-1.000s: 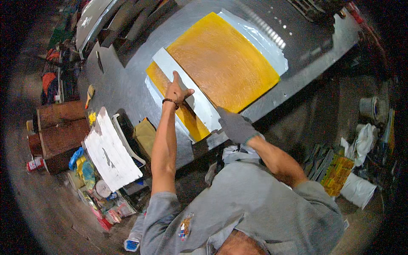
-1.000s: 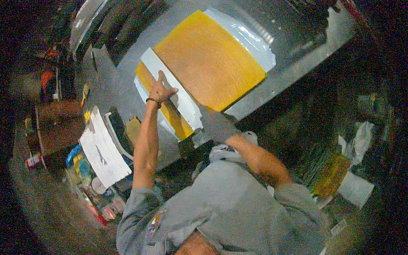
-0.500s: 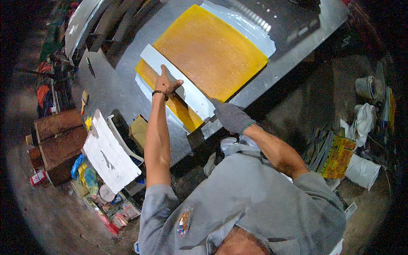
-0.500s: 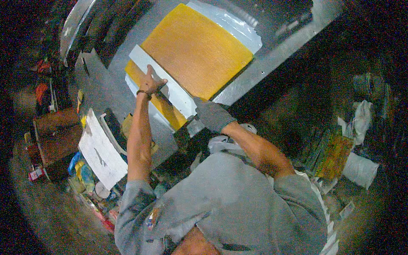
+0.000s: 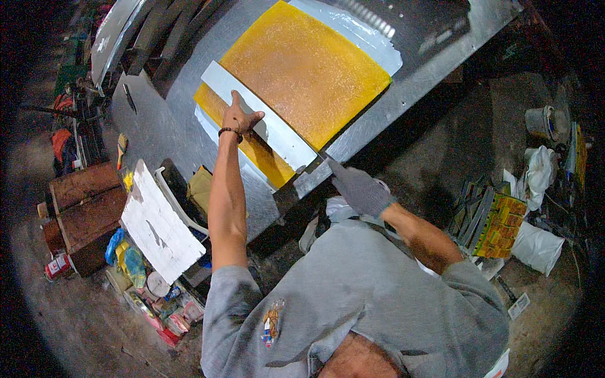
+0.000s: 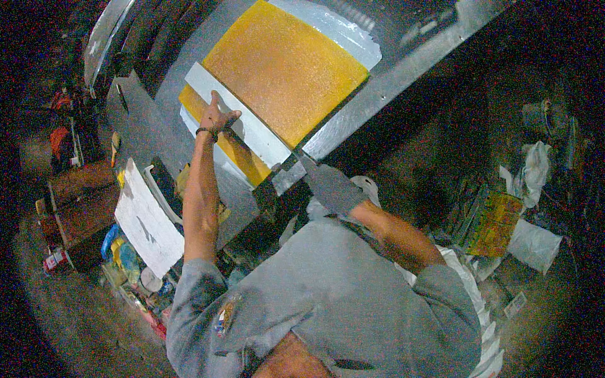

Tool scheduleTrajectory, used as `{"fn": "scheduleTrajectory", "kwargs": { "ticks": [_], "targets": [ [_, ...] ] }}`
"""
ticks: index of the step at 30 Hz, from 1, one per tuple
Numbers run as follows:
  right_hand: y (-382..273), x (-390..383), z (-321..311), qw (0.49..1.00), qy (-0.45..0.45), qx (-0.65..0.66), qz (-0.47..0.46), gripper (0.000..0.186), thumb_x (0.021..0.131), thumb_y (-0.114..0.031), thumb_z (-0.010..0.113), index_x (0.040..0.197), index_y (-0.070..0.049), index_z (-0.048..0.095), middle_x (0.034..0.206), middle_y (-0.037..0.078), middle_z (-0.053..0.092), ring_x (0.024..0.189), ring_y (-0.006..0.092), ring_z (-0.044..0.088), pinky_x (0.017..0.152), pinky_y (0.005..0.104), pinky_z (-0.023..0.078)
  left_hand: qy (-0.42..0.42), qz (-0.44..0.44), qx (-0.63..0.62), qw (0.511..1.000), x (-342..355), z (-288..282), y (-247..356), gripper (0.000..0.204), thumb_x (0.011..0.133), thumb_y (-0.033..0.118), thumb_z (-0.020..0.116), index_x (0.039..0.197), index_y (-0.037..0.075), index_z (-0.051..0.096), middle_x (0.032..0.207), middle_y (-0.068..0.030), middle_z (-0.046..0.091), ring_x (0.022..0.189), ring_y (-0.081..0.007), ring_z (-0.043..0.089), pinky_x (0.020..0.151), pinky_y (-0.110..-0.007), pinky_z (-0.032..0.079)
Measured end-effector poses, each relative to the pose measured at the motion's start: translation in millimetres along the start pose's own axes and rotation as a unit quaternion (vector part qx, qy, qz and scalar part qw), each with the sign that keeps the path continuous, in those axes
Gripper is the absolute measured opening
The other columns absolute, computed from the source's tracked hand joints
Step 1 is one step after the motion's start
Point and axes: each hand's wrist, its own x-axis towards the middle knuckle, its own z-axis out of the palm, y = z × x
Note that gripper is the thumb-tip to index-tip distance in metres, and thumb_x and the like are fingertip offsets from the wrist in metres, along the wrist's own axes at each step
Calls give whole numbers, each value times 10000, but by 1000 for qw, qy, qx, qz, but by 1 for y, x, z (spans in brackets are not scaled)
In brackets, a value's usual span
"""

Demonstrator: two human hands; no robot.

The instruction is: The person uses a knife to cut a yellow sheet placed on a white backing into multiple strips. After cutting, they lift the sheet and place it into a metal tray, then use a blue scraper to smooth the surface inside the tray.

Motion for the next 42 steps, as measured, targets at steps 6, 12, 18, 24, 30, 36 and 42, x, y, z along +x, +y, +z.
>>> {"fn": "scheduleTrajectory", "kwargs": {
  "ticks": [6, 12, 18, 24, 30, 36, 42],
  "targets": [
    [-6, 8, -7, 998, 12, 54, 29, 492, 981, -154, 507, 1432, 8, 394, 870, 260, 630, 795, 432, 624, 708, 529, 484, 4, 8, -13, 1000, -2, -2, 8, 1265, 673, 364, 908, 1566, 24, 80, 1269, -367, 570, 1179, -444, 598, 957, -443, 523],
    [-6, -28, -4, 999, 12, 32, 30, 506, 973, -153, 526, 1439, -10, 393, 827, 258, 624, 782, 433, 621, 682, 515, 479, 4, 5, -15, 1000, -5, 0, 4, 1252, 689, 350, 902, 1566, 32, 67, 1253, -366, 579, 1144, -423, 618, 944, -447, 527],
    [9, -8, 10, 997, 29, 63, 34, 505, 976, -160, 535, 1443, -27, 396, 887, 265, 620, 834, 434, 613, 730, 517, 482, 18, 29, -27, 999, 4, 7, -8, 1244, 703, 340, 898, 1560, 23, 54, 1238, -355, 594, 1045, -398, 665, 831, -448, 571],
    [25, -48, 26, 995, -1, 65, 79, 501, 1009, -158, 465, 1488, -51, 368, 1083, 285, 612, 973, 452, 611, 870, 495, 495, 0, 18, 2, 1000, -5, -2, 6, 1256, 692, 365, 899, 1546, -13, 60, 1229, -362, 594, 1083, -406, 652, 873, -441, 558],
    [53, -153, 20, 990, 28, 93, 104, 497, 969, -195, 531, 1433, -41, 442, 1189, 251, 632, 1071, 404, 635, 947, 430, 498, 10, 43, -10, 999, 6, 4, -9, 1279, 673, 412, 894, 1531, -50, 65, 1232, -383, 582, 1162, -440, 613, 975, -452, 510],
    [12, -79, 2, 971, 144, 102, 162, 394, 928, -274, 652, 1221, -25, 565, 932, 157, 675, 809, 255, 679, 767, 421, 544, -31, 3, -8, 999, -5, -4, 12, 1292, 717, 529, 830, 1539, -47, 18, 1274, -439, 518, 1203, -469, 576, 1025, -461, 482],
    [10, 61, 32, 945, 138, 278, 105, 375, 889, -293, 745, 1074, -24, 561, 770, 56, 639, 679, 133, 647, 511, 297, 536, 19, -117, -25, 993, -10, 9, 40, 1280, 744, 667, 722, 1577, 55, -33, 1484, -471, 182, 1287, -558, 455, 1076, -506, 433]
  ]
}}
